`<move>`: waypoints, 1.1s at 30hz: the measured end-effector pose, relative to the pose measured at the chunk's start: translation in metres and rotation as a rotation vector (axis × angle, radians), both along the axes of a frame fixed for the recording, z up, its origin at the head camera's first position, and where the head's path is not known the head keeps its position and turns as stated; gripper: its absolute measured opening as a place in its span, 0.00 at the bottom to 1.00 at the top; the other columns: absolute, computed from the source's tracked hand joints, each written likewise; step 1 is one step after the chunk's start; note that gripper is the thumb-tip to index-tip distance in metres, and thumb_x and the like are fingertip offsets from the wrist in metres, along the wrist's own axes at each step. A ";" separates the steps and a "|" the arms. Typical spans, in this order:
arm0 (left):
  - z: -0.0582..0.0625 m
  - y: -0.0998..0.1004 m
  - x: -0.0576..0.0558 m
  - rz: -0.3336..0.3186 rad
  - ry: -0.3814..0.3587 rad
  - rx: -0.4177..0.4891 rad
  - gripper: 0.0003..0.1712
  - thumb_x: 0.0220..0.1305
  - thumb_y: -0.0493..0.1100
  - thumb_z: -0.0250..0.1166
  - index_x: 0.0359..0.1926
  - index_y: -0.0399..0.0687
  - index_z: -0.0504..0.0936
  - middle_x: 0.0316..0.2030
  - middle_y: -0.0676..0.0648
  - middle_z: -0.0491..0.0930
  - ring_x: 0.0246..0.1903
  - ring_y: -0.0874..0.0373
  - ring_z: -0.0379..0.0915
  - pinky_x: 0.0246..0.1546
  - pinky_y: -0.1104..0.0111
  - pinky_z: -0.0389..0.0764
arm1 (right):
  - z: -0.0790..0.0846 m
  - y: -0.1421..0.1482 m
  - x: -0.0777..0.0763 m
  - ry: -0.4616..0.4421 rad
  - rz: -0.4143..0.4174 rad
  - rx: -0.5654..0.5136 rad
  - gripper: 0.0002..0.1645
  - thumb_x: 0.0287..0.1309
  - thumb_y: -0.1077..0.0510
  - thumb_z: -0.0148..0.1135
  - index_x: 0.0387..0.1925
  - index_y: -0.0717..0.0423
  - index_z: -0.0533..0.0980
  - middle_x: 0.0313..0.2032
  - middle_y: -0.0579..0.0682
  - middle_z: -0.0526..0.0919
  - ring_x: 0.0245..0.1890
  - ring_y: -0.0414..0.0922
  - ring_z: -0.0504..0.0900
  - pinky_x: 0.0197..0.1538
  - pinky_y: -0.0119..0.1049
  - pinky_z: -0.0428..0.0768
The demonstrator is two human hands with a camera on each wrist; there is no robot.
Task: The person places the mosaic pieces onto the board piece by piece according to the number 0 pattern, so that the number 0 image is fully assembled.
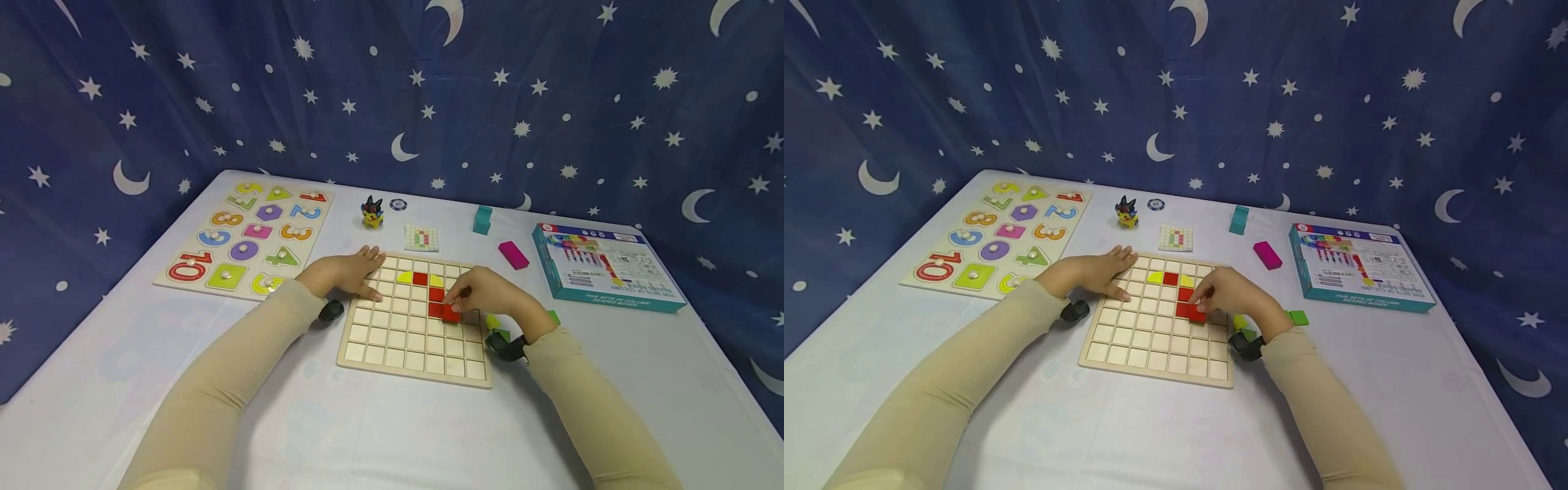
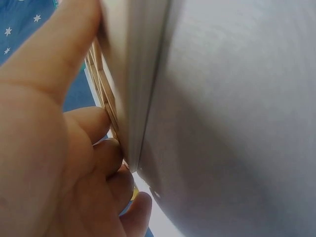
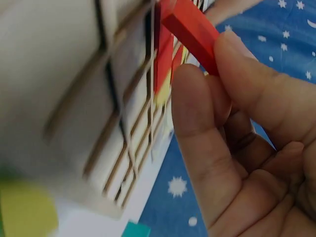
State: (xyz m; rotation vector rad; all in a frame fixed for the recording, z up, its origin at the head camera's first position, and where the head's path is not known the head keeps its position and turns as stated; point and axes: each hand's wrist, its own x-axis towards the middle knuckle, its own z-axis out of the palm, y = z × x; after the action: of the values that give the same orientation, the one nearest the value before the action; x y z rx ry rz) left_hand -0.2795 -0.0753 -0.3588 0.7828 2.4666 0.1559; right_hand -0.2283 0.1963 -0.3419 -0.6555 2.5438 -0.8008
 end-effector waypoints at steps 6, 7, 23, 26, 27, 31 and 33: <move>-0.001 0.000 -0.001 0.001 0.000 0.007 0.55 0.59 0.61 0.58 0.72 0.43 0.35 0.71 0.40 0.28 0.70 0.45 0.22 0.70 0.53 0.37 | -0.005 -0.019 0.002 -0.020 0.066 -0.003 0.09 0.50 0.69 0.63 0.34 0.60 0.84 0.23 0.45 0.79 0.26 0.40 0.72 0.31 0.31 0.73; -0.001 0.000 -0.001 0.001 0.000 0.008 0.55 0.59 0.61 0.58 0.72 0.43 0.35 0.71 0.40 0.28 0.70 0.45 0.22 0.70 0.53 0.37 | -0.005 -0.022 0.003 -0.022 0.078 0.001 0.10 0.50 0.69 0.62 0.34 0.59 0.84 0.23 0.45 0.80 0.26 0.40 0.71 0.31 0.31 0.73; 0.000 0.000 -0.002 -0.006 0.000 0.019 0.55 0.59 0.61 0.58 0.72 0.42 0.35 0.71 0.40 0.28 0.70 0.45 0.21 0.70 0.54 0.37 | -0.010 -0.033 0.011 0.015 0.055 0.063 0.08 0.48 0.71 0.62 0.27 0.56 0.81 0.21 0.44 0.77 0.26 0.39 0.71 0.31 0.30 0.71; -0.001 -0.001 -0.002 -0.010 0.003 0.012 0.55 0.59 0.61 0.58 0.72 0.42 0.35 0.71 0.39 0.28 0.70 0.44 0.21 0.70 0.54 0.37 | -0.009 -0.033 0.011 0.026 0.058 0.072 0.07 0.49 0.69 0.63 0.28 0.54 0.81 0.22 0.43 0.76 0.26 0.39 0.70 0.31 0.30 0.70; -0.001 -0.001 -0.001 -0.010 0.003 0.011 0.55 0.59 0.61 0.58 0.72 0.42 0.35 0.71 0.39 0.28 0.70 0.44 0.21 0.70 0.54 0.37 | -0.009 -0.032 0.011 0.027 0.058 0.075 0.07 0.49 0.67 0.64 0.28 0.53 0.81 0.22 0.43 0.76 0.26 0.39 0.70 0.31 0.30 0.70; 0.000 -0.001 0.000 -0.019 0.009 0.013 0.55 0.59 0.61 0.58 0.71 0.40 0.36 0.71 0.38 0.29 0.70 0.43 0.22 0.70 0.53 0.37 | -0.005 -0.024 0.010 0.028 0.045 0.078 0.04 0.49 0.64 0.66 0.30 0.54 0.81 0.23 0.44 0.77 0.27 0.40 0.71 0.31 0.31 0.71; 0.000 -0.001 0.000 -0.021 0.010 0.014 0.55 0.59 0.60 0.58 0.71 0.39 0.36 0.71 0.38 0.29 0.70 0.43 0.22 0.70 0.54 0.37 | -0.002 -0.017 0.009 0.029 0.026 0.082 0.04 0.49 0.64 0.66 0.30 0.56 0.81 0.24 0.45 0.77 0.28 0.41 0.71 0.32 0.31 0.72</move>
State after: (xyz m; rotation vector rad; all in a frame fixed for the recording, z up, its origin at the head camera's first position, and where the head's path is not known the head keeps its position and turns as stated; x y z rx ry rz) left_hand -0.2792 -0.0761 -0.3588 0.8173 2.4684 0.1621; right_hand -0.2189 0.1795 -0.3439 -0.6776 2.5737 -0.6792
